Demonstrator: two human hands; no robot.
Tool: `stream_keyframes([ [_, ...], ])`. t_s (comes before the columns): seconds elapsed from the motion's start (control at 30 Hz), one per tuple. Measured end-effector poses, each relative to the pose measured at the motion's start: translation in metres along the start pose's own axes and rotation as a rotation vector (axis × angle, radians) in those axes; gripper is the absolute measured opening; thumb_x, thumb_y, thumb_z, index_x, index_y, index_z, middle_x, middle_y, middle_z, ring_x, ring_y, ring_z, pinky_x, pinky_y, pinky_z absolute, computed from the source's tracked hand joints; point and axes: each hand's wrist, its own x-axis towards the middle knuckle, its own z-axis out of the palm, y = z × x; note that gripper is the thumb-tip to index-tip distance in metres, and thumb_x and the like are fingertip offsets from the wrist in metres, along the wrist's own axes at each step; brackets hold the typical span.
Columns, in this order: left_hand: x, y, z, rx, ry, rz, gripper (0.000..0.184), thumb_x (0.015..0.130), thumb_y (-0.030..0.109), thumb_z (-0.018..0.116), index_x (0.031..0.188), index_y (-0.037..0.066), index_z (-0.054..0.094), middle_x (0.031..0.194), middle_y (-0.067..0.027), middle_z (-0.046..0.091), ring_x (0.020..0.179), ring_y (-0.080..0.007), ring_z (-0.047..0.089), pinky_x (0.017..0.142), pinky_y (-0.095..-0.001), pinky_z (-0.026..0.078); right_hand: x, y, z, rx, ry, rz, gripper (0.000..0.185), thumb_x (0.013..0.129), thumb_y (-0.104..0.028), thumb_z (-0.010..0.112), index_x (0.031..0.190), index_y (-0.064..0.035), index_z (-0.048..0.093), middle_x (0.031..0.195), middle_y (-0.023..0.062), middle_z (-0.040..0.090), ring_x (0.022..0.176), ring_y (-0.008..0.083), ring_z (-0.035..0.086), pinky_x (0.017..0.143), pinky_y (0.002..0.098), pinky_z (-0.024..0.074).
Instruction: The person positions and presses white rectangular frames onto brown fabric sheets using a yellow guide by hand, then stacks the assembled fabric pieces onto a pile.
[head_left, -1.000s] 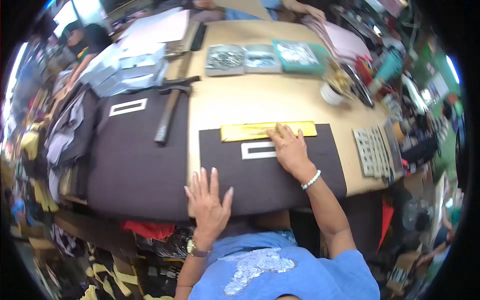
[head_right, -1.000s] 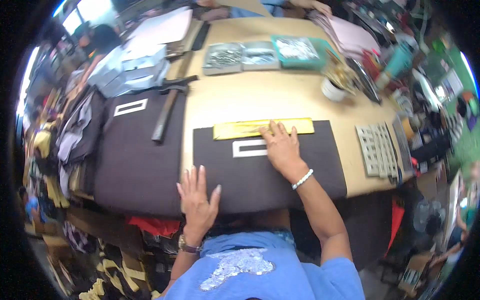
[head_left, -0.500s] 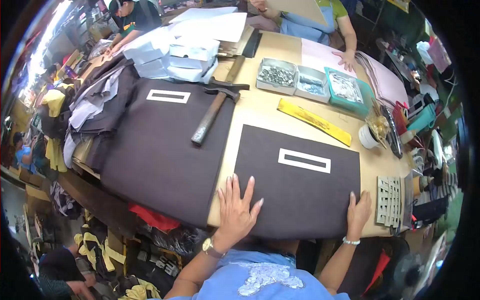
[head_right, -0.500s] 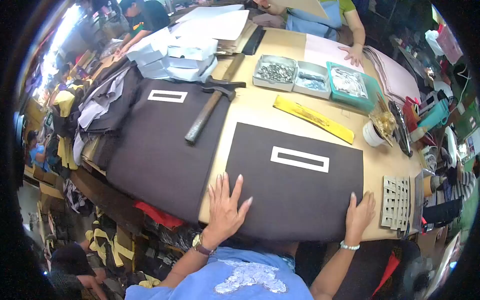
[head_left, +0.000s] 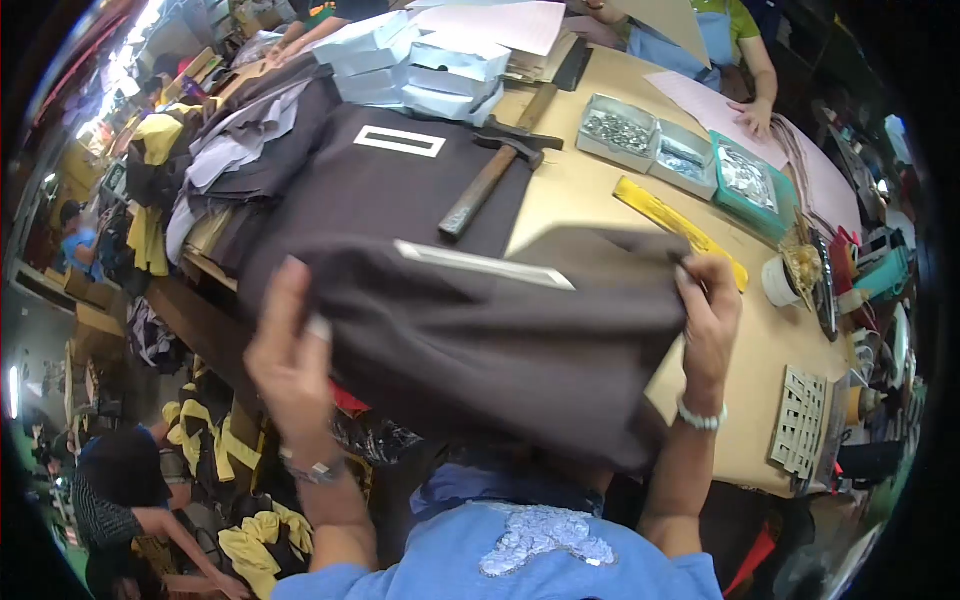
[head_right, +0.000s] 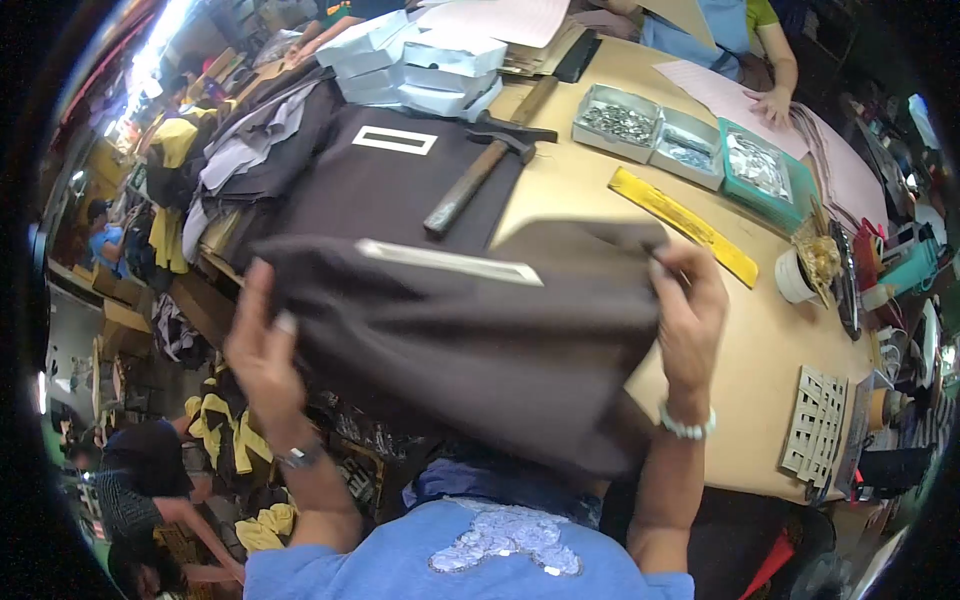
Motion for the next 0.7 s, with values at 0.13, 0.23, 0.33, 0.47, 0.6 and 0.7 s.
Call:
stream_keyframes([
  [0.13,0.091,0.002,-0.055,0.204,0.182,0.284,0.053,0.080,-0.014,0.043,0.131,-0.002,0.050,0.135,-0.0138,0.051,0.129,-0.0222,0.043,0.109,-0.0328,0.029,0.036,-0.025,0.080,0.348,-0.050,-0.241,0.016,0.087,0.004,0.057,0.099,0.0023,0.067,0.105,0.0049,0.060,0.095,0.0107,0.055,0.082,0.0217,0.0438],
  [0.23,0.148,-0.007,-0.076,0.404,0.159,0.451,0.051,0.082,-0.010,0.044,0.132,-0.001,0.049,0.137,-0.0133,0.049,0.130,-0.0245,0.043,0.109,-0.0322,0.030,0.046,-0.032,0.122,0.389,0.009,-0.245,0.027,0.087,0.000,0.060,0.113,0.0008,0.064,0.109,0.0070,0.059,0.100,0.0132,0.056,0.089,0.0236,0.0428],
  [0.33,0.193,-0.055,-0.072,0.536,0.085,0.428,0.049,0.083,-0.007,0.044,0.131,-0.001,0.049,0.137,-0.0157,0.048,0.129,-0.0258,0.044,0.109,-0.0325,0.030,0.052,-0.013,0.157,0.254,-0.038,-0.219,0.042,0.082,-0.002,0.064,0.123,0.0024,0.056,0.121,0.0125,0.054,0.112,0.0220,0.052,0.099,0.0297,0.0388],
  [0.47,0.217,-0.167,-0.050,0.690,-0.066,0.315,0.046,0.088,0.010,0.054,0.132,-0.004,0.047,0.137,-0.0202,0.047,0.130,-0.0288,0.041,0.110,-0.0350,0.029,0.049,0.028,0.192,0.078,-0.077,-0.168,0.051,0.079,-0.008,0.067,0.125,0.0056,0.052,0.128,0.0210,0.049,0.120,0.0307,0.049,0.102,0.0336,0.0379],
  [0.6,0.200,-0.254,-0.014,0.876,-0.192,0.210,0.054,0.089,0.029,0.059,0.129,-0.006,0.048,0.137,-0.0243,0.044,0.127,-0.0386,0.041,0.108,-0.0399,0.030,0.036,0.066,0.206,-0.077,-0.154,-0.049,0.057,0.078,-0.010,0.064,0.129,0.0067,0.047,0.133,0.0276,0.042,0.124,0.0395,0.043,0.105,0.0375,0.0345],
  [0.7,0.176,-0.274,0.017,0.961,-0.348,-0.063,0.066,0.091,0.046,0.050,0.133,-0.003,0.043,0.143,-0.0211,0.038,0.132,-0.0411,0.034,0.108,-0.0430,0.029,0.028,0.087,0.212,-0.181,-0.191,-0.010,0.058,0.078,-0.009,0.061,0.131,0.0061,0.044,0.135,0.0277,0.040,0.125,0.0409,0.041,0.106,0.0393,0.0339],
])
